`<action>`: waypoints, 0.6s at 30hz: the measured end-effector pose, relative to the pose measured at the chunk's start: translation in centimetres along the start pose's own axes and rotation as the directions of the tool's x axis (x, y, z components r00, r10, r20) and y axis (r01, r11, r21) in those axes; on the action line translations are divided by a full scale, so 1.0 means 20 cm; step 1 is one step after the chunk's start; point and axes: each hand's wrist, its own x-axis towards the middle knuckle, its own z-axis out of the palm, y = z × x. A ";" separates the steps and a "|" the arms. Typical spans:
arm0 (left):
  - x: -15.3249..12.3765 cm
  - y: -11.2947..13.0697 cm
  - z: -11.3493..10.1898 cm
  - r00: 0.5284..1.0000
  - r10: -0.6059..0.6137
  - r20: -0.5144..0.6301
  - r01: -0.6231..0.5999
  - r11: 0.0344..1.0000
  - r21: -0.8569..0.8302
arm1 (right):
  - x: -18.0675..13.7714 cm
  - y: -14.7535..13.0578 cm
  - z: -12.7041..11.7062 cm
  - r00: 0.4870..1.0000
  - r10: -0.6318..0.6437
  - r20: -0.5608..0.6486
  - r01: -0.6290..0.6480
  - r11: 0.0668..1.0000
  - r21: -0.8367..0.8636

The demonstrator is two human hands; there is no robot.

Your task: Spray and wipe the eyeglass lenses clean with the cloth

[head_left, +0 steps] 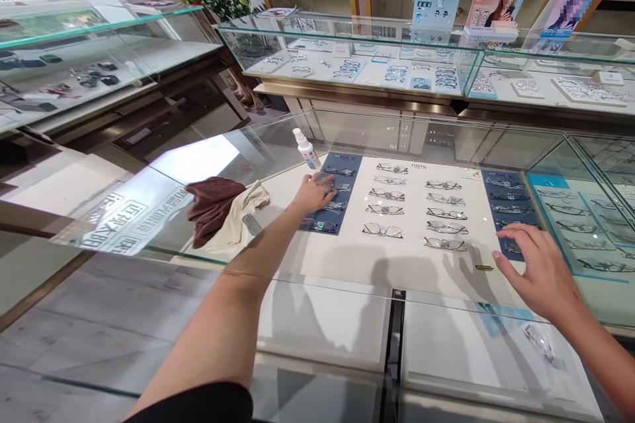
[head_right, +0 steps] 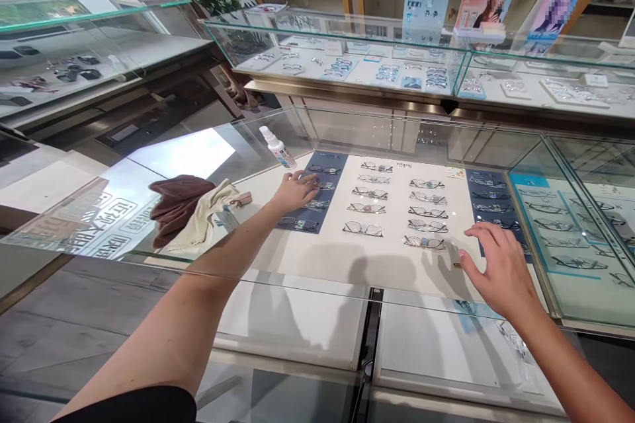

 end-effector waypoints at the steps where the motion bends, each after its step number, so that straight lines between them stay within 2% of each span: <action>1: 0.00 0.01 -0.01 1.000 -0.018 -0.017 0.018 1.000 0.002 | 0.00 0.00 0.00 1.000 -0.002 0.000 0.002 1.000 0.003; 5: -0.01 0.11 -0.06 0.994 -0.082 -0.069 0.081 0.997 -0.006 | 0.01 0.01 0.00 1.000 0.003 0.016 -0.003 1.000 0.017; 8: -0.04 0.26 -0.06 0.997 -0.049 -0.062 0.047 0.998 -0.034 | 0.02 0.01 0.01 1.000 -0.001 0.006 0.001 1.000 0.018; 11: -0.11 0.44 -0.07 0.999 0.037 -0.016 -0.038 0.996 -0.076 | 0.03 0.03 0.04 1.000 -0.018 -0.020 0.018 1.000 0.007; 14: -0.20 0.58 -0.12 0.989 0.140 0.055 -0.133 0.983 -0.126 | 0.05 0.05 0.07 0.999 -0.035 -0.039 0.035 0.999 -0.001; 18: -0.37 0.67 -0.26 0.927 0.317 0.201 -0.273 0.937 -0.219 | 0.09 0.06 0.10 0.999 -0.036 -0.035 0.036 0.999 -0.008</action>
